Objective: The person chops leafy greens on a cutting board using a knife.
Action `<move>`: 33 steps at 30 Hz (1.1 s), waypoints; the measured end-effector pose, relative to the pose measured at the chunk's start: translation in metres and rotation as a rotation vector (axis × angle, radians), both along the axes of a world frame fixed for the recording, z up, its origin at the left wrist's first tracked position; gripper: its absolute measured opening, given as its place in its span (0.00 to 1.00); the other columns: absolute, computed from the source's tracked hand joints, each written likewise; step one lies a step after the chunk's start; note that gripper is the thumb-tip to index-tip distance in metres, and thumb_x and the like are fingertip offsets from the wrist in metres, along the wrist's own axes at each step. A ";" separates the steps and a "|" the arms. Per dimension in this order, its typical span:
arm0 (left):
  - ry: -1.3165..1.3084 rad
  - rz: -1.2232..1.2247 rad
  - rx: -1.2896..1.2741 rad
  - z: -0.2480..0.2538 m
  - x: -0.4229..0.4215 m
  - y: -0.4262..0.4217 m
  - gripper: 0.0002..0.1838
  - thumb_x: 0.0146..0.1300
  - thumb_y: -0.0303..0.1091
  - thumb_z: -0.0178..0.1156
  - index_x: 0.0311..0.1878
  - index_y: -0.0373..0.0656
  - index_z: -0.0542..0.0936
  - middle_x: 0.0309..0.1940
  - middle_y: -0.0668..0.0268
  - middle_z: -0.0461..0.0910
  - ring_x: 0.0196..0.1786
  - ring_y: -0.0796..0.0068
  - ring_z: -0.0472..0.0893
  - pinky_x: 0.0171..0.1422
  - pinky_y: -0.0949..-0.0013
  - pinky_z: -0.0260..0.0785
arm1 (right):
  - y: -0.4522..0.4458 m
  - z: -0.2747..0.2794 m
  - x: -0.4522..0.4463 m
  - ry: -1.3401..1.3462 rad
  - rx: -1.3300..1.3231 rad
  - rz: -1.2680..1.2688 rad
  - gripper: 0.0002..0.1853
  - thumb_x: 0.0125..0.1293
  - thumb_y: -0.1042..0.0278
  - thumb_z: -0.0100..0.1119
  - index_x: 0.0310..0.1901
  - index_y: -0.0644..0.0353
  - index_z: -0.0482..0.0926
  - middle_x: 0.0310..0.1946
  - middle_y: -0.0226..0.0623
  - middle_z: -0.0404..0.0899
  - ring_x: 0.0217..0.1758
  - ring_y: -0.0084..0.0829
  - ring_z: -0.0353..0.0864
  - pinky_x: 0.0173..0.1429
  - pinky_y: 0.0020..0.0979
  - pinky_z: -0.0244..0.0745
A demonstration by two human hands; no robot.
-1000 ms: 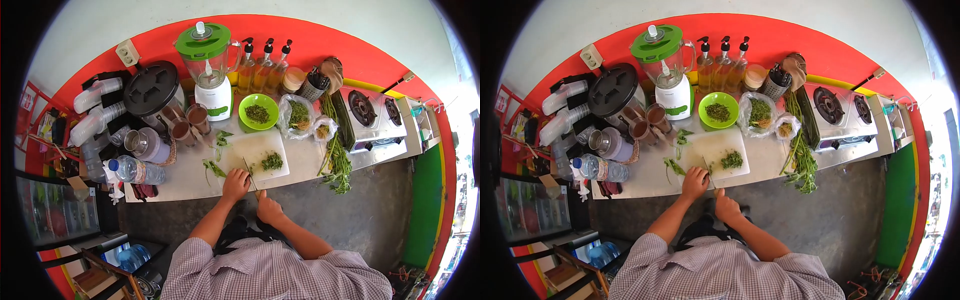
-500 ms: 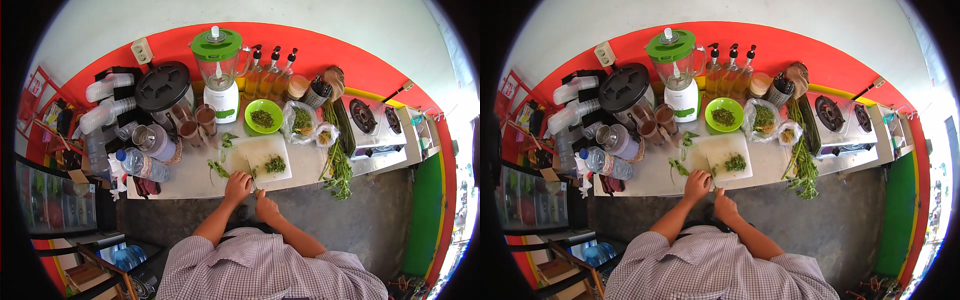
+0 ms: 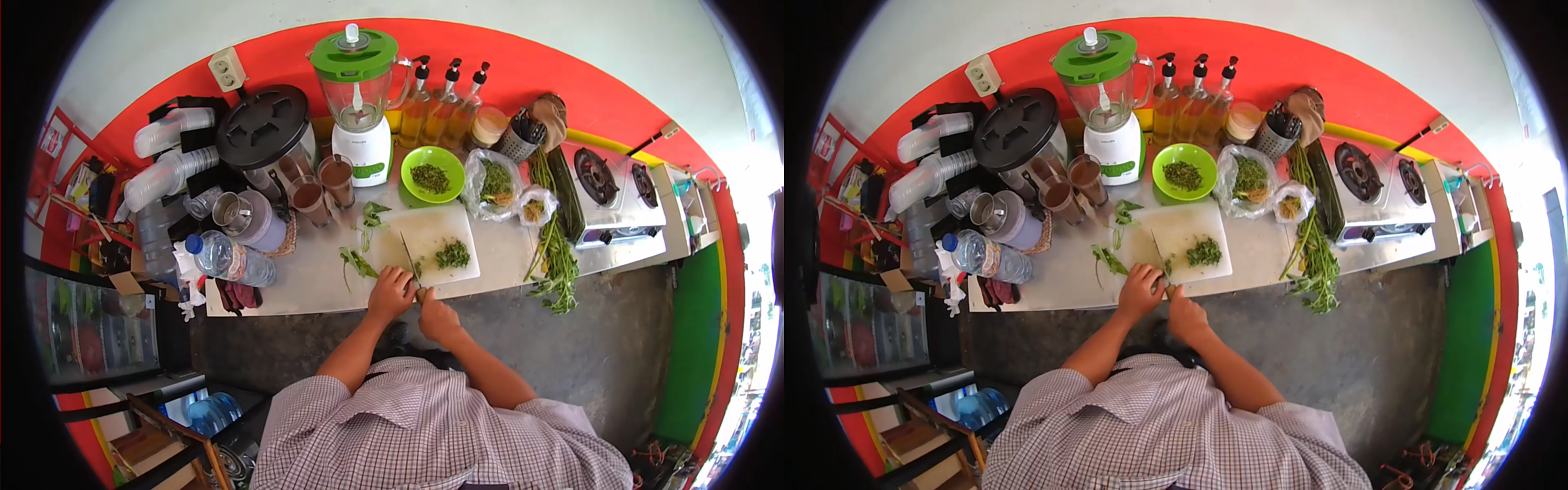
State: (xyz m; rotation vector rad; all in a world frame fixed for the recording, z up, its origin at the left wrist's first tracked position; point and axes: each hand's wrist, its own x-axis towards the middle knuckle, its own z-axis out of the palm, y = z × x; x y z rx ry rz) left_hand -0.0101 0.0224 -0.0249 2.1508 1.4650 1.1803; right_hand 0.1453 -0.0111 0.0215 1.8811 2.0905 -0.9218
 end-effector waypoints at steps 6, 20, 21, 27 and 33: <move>-0.007 0.000 0.011 -0.001 -0.001 0.000 0.07 0.56 0.24 0.63 0.39 0.39 0.81 0.34 0.60 0.77 0.42 0.54 0.76 0.49 0.56 0.72 | -0.019 0.010 -0.006 -0.019 -0.063 -0.024 0.38 0.63 0.67 0.61 0.68 0.79 0.53 0.40 0.63 0.84 0.45 0.59 0.87 0.51 0.51 0.83; -0.032 0.046 0.022 -0.006 0.000 0.000 0.07 0.55 0.24 0.65 0.38 0.39 0.82 0.35 0.61 0.78 0.43 0.55 0.76 0.50 0.57 0.73 | -0.017 0.017 -0.010 -0.114 0.007 0.037 0.36 0.64 0.69 0.61 0.68 0.75 0.55 0.39 0.56 0.86 0.45 0.52 0.89 0.48 0.47 0.85; -0.037 0.041 0.018 -0.007 0.000 0.000 0.07 0.55 0.24 0.65 0.38 0.39 0.82 0.36 0.61 0.78 0.43 0.56 0.76 0.50 0.57 0.73 | -0.013 0.025 -0.010 -0.111 0.006 0.038 0.35 0.64 0.69 0.61 0.67 0.75 0.56 0.39 0.56 0.86 0.45 0.51 0.89 0.48 0.46 0.85; -0.039 0.023 0.032 -0.010 -0.001 -0.001 0.07 0.56 0.24 0.63 0.39 0.40 0.83 0.34 0.61 0.77 0.43 0.55 0.76 0.50 0.56 0.73 | -0.021 0.014 -0.011 -0.095 -0.002 0.012 0.35 0.64 0.70 0.59 0.68 0.75 0.55 0.39 0.57 0.86 0.45 0.52 0.89 0.48 0.47 0.85; 0.120 0.173 -0.037 0.010 -0.003 -0.005 0.11 0.57 0.33 0.66 0.43 0.45 0.83 0.41 0.63 0.77 0.50 0.55 0.74 0.56 0.52 0.66 | -0.013 0.028 -0.005 -0.049 -0.019 0.036 0.36 0.65 0.69 0.57 0.69 0.76 0.53 0.40 0.60 0.85 0.46 0.58 0.87 0.50 0.49 0.83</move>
